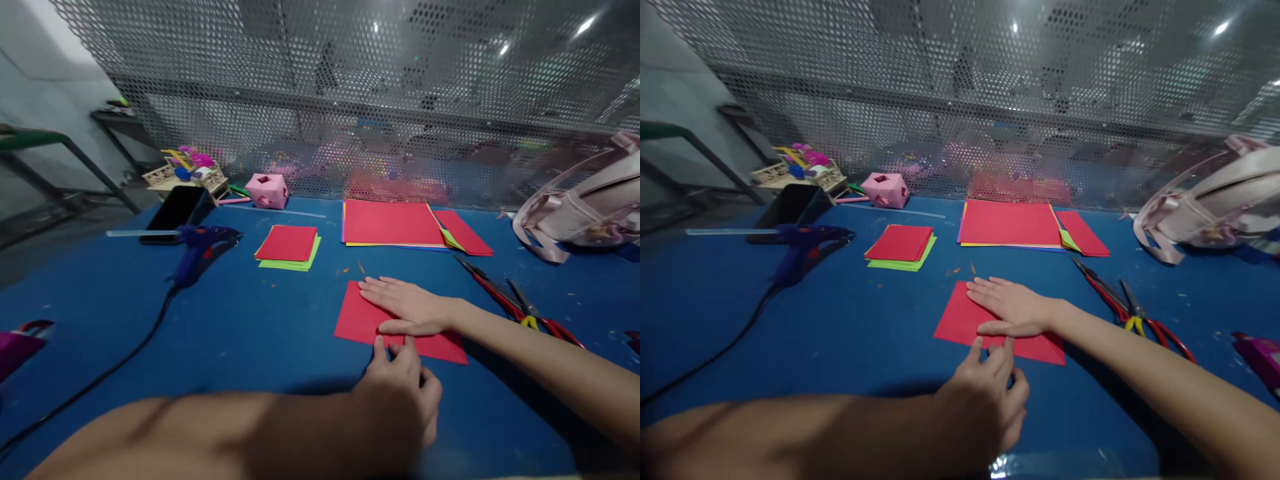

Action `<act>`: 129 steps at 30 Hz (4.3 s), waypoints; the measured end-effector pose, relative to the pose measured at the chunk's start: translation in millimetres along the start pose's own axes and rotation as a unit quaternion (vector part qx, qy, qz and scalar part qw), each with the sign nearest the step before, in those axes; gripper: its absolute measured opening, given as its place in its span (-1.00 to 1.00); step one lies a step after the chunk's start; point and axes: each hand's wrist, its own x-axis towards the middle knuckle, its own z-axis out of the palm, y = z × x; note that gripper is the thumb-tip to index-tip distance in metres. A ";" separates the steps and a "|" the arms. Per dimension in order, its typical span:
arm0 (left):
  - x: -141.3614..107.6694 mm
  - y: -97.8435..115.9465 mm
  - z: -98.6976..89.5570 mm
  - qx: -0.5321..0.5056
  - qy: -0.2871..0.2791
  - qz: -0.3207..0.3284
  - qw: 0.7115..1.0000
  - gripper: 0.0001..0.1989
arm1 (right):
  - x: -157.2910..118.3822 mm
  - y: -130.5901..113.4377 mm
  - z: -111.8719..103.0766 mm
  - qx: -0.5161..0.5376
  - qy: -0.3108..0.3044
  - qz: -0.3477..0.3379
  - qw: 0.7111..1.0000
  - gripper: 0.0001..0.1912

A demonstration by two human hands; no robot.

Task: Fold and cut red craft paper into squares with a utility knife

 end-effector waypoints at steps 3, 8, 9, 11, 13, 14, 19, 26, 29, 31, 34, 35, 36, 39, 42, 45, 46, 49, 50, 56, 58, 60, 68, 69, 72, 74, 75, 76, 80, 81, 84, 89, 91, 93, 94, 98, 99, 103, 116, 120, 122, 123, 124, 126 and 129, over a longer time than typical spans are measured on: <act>1.2 -1.4 -5.3 -0.014 -0.016 0.007 1.000 -0.69 | 15.9 0.8 0.3 -0.009 -0.004 -0.017 1.000 -0.17; 2.5 -2.5 -9.5 -0.038 -0.045 0.009 0.998 -0.68 | 41.3 1.3 1.0 -0.020 0.009 -0.046 0.999 -0.14; 2.5 -2.3 -9.0 -0.039 -0.048 0.007 0.998 -0.68 | 45.5 1.3 1.5 -0.021 0.011 -0.049 0.999 -0.14; 2.2 -1.6 -7.3 -0.036 -0.048 0.003 0.998 -0.68 | 51.7 1.2 2.7 -0.024 0.012 -0.052 0.998 -0.12; 1.8 -0.9 -5.6 -0.027 -0.045 -0.002 0.999 -0.67 | 53.7 1.0 3.7 -0.026 0.016 -0.050 0.998 -0.12; 1.6 -0.8 -5.0 -0.024 -0.044 -0.003 0.999 -0.66 | 52.5 1.1 3.9 -0.027 0.020 -0.046 0.998 -0.12; 0.7 -1.3 -3.2 -0.014 -0.023 0.007 1.000 -0.66 | 18.8 6.9 4.1 -0.031 0.030 0.009 0.999 -0.13; -2.8 0.6 7.4 -0.001 0.057 -0.006 0.998 -0.74 | -74.6 19.7 21.7 -0.050 0.053 0.129 0.989 -0.22; -4.1 2.3 9.4 0.000 0.056 -0.003 0.998 -0.73 | -99.1 18.1 30.8 -0.075 0.072 0.169 0.980 -0.24; -1.9 0.1 4.9 -0.009 0.038 0.003 0.999 -0.69 | -104.2 13.8 35.2 -0.096 0.080 0.189 0.974 -0.24; 8.4 -14.8 -10.5 -0.060 -0.054 0.000 0.997 -0.65 | -96.4 1.8 40.9 -0.133 0.103 0.226 0.960 -0.22; 13.3 -23.1 -15.8 -0.085 -0.095 -0.013 0.992 -0.69 | -90.6 -3.8 42.7 -0.144 0.115 0.242 0.952 -0.23; 18.2 -32.4 -19.8 -0.109 -0.126 -0.041 0.985 -0.74 | -83.9 -10.0 44.5 -0.151 0.131 0.261 0.944 -0.24; 30.5 -60.2 -19.9 -0.116 -0.140 -0.098 0.978 -0.77 | -61.8 -30.0 48.7 -0.143 0.169 0.285 0.932 -0.35; 34.8 -75.2 -4.8 -0.096 -0.126 -0.102 0.982 -0.79 | -45.1 -44.8 50.1 -0.098 0.173 0.273 0.941 -0.38; 32.9 -76.9 11.9 -0.084 -0.102 -0.077 0.988 -0.77 | -37.9 -50.5 49.3 -0.052 0.158 0.286 0.944 -0.34; 31.7 -76.6 16.3 -0.087 -0.083 -0.063 0.991 -0.74 | -37.1 -51.1 48.6 -0.044 0.153 0.291 0.943 -0.33; 28.2 -78.5 25.2 -0.108 -0.052 -0.035 0.992 -0.62 | -36.2 -52.0 46.2 -0.036 0.137 0.297 0.944 -0.29; 27.0 -79.9 26.8 -0.112 -0.064 -0.034 0.991 -0.58 | -36.2 -52.0 45.5 -0.035 0.131 0.300 0.944 -0.29; 18.2 -88.1 25.7 -0.082 -0.135 -0.083 0.984 -0.54 | -46.3 -46.2 47.6 -0.017 0.129 0.329 0.935 -0.15; 14.0 -92.6 23.9 -0.082 -0.148 -0.103 0.980 -0.50 | -55.1 -41.6 50.2 -0.017 0.139 0.340 0.930 -0.12; 8.4 -99.4 22.3 -0.091 -0.161 -0.117 0.976 -0.44 | -65.3 -37.1 52.4 -0.020 0.143 0.351 0.925 -0.11; -15.9 -135.5 12.5 -0.164 -0.147 -0.136 0.966 -0.43 | -83.3 -33.0 39.5 -0.087 0.128 0.378 0.913 -0.24; -17.0 -140.1 11.6 -0.176 -0.138 -0.140 0.965 -0.46 | -82.0 -32.6 35.2 -0.101 0.132 0.372 0.913 -0.32; -16.5 -151.8 9.7 -0.201 -0.118 -0.161 0.959 -0.60 | -77.9 -28.3 23.2 -0.127 0.141 0.354 0.916 -0.54; -13.5 -156.8 8.5 -0.207 -0.104 -0.162 0.959 -0.67 | -77.0 -23.1 18.4 -0.121 0.149 0.344 0.919 -0.60; -11.3 -158.5 7.9 -0.206 -0.098 -0.157 0.961 -0.69 | -77.4 -19.9 17.3 -0.100 0.162 0.340 0.921 -0.61; -8.6 -159.8 7.1 -0.204 -0.091 -0.150 0.963 -0.70 | -78.2 -16.4 16.9 -0.066 0.182 0.337 0.921 -0.62; 5.5 -163.6 4.6 -0.215 -0.084 -0.139 0.963 -0.70 | -83.4 -4.1 18.4 0.090 0.262 0.340 0.899 -0.77; 9.1 -164.4 4.3 -0.223 -0.086 -0.141 0.961 -0.69 | -84.6 -2.2 18.6 0.113 0.270 0.342 0.893 -0.81; 17.5 -166.1 5.1 -0.257 -0.084 -0.145 0.952 -0.68 | -86.7 0.3 17.6 0.175 0.289 0.343 0.877 -0.76; 18.8 -167.0 9.7 -0.354 -0.055 -0.194 0.913 -0.69 | -87.2 -1.4 13.7 0.230 0.326 0.345 0.849 -0.69; 17.9 -167.3 8.7 -0.375 -0.048 -0.209 0.902 -0.70 | -88.9 -3.3 10.7 0.234 0.342 0.344 0.842 -0.70; 18.4 -166.5 2.3 -0.377 -0.026 -0.208 0.902 -0.71 | -92.3 -6.1 5.5 0.220 0.371 0.327 0.841 -0.73; 19.1 -165.2 -3.2 -0.368 0.000 -0.201 0.908 -0.73 | -94.4 -8.2 2.0 0.195 0.394 0.306 0.844 -0.76; 19.8 -152.5 -34.5 -0.201 0.203 -0.094 0.954 -0.80 | -99.4 -24.7 -12.8 -0.084 0.510 0.177 0.838 -0.87; 18.2 -147.7 -41.3 -0.136 0.259 -0.045 0.955 -0.85 | -98.5 -31.1 -15.0 -0.171 0.516 0.148 0.826 -0.90; 3.4 -128.8 -47.5 0.051 0.341 0.129 0.930 -0.80 | -87.4 -56.1 -10.2 -0.359 0.449 0.085 0.814 -0.84; 4.8 -91.2 -10.6 0.127 0.172 0.182 0.960 -0.76 | -61.0 -59.3 37.0 -0.399 0.311 0.102 0.857 -0.73; 5.9 -79.6 -7.7 0.107 0.173 0.175 0.963 -0.77 | -51.3 -66.4 42.0 -0.392 0.332 0.075 0.855 -0.71; 5.0 -77.0 -4.9 0.102 0.166 0.173 0.965 -0.76 | -50.5 -66.0 44.1 -0.386 0.336 0.063 0.857 -0.70; 4.8 -76.3 -3.6 0.102 0.164 0.173 0.966 -0.76 | -50.5 -65.1 44.8 -0.383 0.338 0.057 0.858 -0.70; 4.8 -75.8 -2.4 0.102 0.163 0.173 0.966 -0.75 | -50.6 -63.9 45.4 -0.382 0.338 0.052 0.859 -0.71; 5.1 -75.5 -1.2 0.103 0.161 0.171 0.967 -0.74 | -51.1 -60.9 46.0 -0.383 0.335 0.046 0.860 -0.71; 4.4 -78.1 -2.0 0.105 0.143 0.169 0.970 -0.73 | -55.0 -54.7 45.5 -0.391 0.318 0.053 0.862 -0.69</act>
